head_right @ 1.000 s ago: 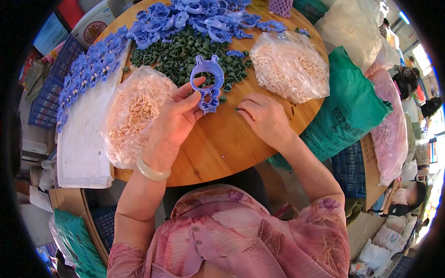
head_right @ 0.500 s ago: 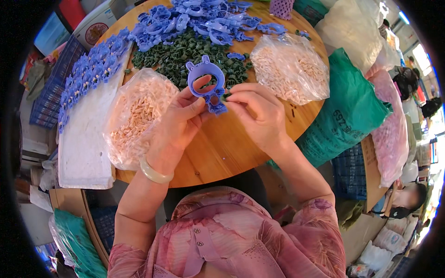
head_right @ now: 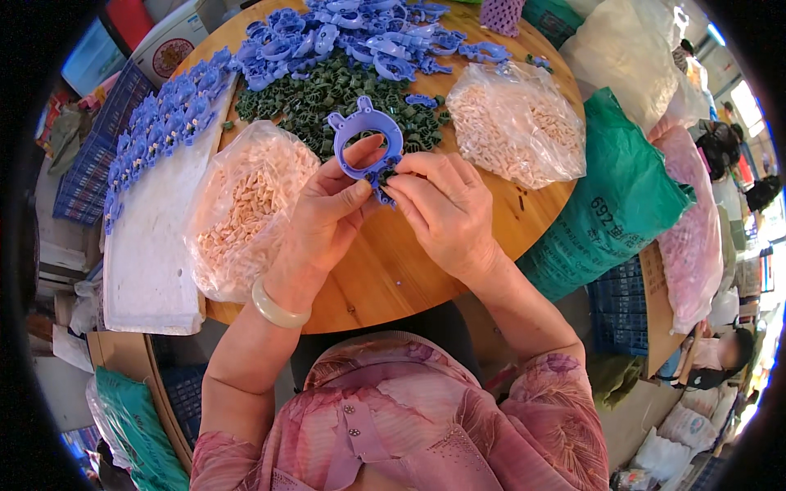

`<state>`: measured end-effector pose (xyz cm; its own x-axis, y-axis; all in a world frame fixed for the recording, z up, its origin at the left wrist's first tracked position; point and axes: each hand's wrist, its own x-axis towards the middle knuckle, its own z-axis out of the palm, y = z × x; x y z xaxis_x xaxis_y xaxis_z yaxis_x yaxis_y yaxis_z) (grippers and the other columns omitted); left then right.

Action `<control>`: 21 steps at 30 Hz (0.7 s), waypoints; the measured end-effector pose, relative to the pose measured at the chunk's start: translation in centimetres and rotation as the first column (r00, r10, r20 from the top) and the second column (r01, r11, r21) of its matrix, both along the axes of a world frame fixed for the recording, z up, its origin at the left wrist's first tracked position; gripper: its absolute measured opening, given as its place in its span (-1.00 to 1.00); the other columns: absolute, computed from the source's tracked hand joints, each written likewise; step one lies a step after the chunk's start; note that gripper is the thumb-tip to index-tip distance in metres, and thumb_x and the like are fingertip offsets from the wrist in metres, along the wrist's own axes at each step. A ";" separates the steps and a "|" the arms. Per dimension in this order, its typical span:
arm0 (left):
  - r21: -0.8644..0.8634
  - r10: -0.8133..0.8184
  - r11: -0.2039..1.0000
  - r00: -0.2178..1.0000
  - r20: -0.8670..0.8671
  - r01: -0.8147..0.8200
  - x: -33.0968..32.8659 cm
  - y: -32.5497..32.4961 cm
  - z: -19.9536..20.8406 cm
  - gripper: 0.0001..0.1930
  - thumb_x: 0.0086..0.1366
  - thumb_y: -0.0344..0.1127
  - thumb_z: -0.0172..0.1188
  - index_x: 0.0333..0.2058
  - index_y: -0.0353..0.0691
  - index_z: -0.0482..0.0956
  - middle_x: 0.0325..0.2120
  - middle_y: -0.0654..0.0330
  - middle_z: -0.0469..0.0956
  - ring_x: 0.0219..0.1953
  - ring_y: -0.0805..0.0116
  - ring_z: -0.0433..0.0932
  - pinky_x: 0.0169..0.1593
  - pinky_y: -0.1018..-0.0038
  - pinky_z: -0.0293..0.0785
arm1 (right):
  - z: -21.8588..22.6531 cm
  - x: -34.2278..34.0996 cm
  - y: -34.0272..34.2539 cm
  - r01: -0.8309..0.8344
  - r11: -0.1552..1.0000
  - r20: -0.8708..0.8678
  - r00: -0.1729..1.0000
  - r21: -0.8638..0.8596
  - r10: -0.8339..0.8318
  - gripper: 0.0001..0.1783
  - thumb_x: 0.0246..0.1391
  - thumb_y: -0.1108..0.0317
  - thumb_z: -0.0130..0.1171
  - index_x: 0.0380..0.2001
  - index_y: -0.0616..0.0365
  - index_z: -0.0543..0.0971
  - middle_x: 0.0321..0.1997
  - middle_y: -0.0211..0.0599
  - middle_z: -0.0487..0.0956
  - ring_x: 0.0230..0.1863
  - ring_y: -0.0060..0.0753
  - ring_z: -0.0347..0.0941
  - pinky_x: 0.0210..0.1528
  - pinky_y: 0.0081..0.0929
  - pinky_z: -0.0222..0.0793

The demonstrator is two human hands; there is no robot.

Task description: Assembling small blue and green plastic toy components at a circular table.

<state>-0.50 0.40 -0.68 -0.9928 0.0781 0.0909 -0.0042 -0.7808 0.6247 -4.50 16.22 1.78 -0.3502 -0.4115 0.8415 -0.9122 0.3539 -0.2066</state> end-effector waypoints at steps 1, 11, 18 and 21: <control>-0.002 0.002 1.000 1.000 -0.010 -0.002 0.0 0.0 0.0 -0.52 0.14 -0.62 0.10 0.07 -0.25 0.34 -0.04 0.19 0.42 0.00 0.41 0.41 0.01 0.48 0.42 | 0.0 0.0 0.0 -0.001 1.000 -0.024 1.000 0.012 0.001 -0.79 -0.32 0.53 0.30 -0.49 0.18 0.54 -0.34 -0.37 0.48 -0.37 -0.30 0.43 -0.36 -0.42 0.34; -0.078 0.023 0.997 0.999 -0.047 -0.026 0.1 0.1 0.2 -0.54 0.14 -0.58 0.13 0.06 -0.29 0.36 -0.08 0.16 0.47 -0.02 0.41 0.44 0.03 0.49 0.40 | 0.1 0.8 0.4 0.015 0.998 0.044 0.999 0.067 -0.018 -0.78 -0.29 0.53 0.29 -0.44 0.19 0.54 -0.26 -0.32 0.47 -0.38 -0.30 0.40 -0.37 -0.40 0.33; -0.025 -0.047 0.999 0.999 -0.016 0.047 0.1 0.1 0.1 -0.68 0.29 -0.43 0.00 0.02 -0.32 0.39 -0.13 0.17 0.50 -0.12 0.44 0.50 -0.06 0.49 0.46 | 0.3 1.0 0.5 -0.053 0.998 0.112 0.993 0.046 0.047 -0.79 -0.24 0.48 0.29 -0.42 0.17 0.54 -0.27 -0.32 0.45 -0.37 -0.30 0.41 -0.34 -0.37 0.32; -0.070 -0.052 0.996 0.999 0.005 0.053 0.0 0.1 -0.3 -0.66 0.33 -0.34 -0.05 0.04 -0.33 0.35 -0.12 0.17 0.48 -0.10 0.43 0.48 -0.04 0.49 0.44 | 0.1 1.1 0.4 -0.024 0.994 0.132 0.991 0.106 0.010 -0.79 -0.23 0.46 0.30 -0.42 0.16 0.54 -0.29 -0.32 0.44 -0.37 -0.30 0.42 -0.34 -0.38 0.32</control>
<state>-0.49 0.53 -1.00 -0.9874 0.1361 0.0805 -0.0459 -0.7338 0.6778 -3.40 16.66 1.83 -0.4464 -0.5035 0.7397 -0.8859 0.3649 -0.2863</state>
